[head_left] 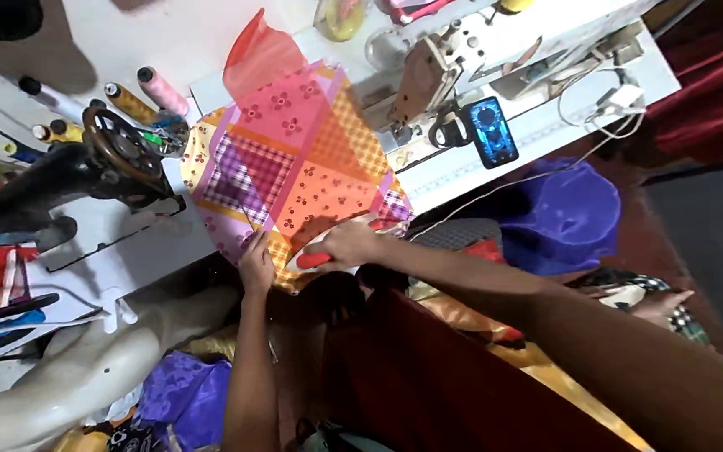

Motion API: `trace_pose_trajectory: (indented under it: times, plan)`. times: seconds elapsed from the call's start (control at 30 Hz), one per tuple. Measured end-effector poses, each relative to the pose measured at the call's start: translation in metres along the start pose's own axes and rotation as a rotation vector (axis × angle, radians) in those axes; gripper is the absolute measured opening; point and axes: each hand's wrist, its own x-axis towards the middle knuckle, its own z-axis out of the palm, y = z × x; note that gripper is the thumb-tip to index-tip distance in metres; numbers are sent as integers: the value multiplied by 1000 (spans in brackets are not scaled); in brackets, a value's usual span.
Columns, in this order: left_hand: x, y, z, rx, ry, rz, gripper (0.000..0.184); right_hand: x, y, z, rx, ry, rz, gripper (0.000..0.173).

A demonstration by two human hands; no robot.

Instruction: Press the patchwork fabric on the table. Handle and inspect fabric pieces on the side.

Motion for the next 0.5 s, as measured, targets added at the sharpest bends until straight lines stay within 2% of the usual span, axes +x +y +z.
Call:
trace_pose_trajectory:
  times: [0.1,0.23,0.33,0.5]
  plan:
    - [-6,-4,5,70,19,31,46,4,-7,2,0,-30,-72,43]
    - [-6,-8,9,111,58,74,42,-37,54,-16,-25,11,-4,46]
    - [8,0,10,235,76,111,37,-67,91,-31,-18,27,94,49]
    - [44,21,30,351,-69,59,71,-71,89,-31,-27,79,153,49]
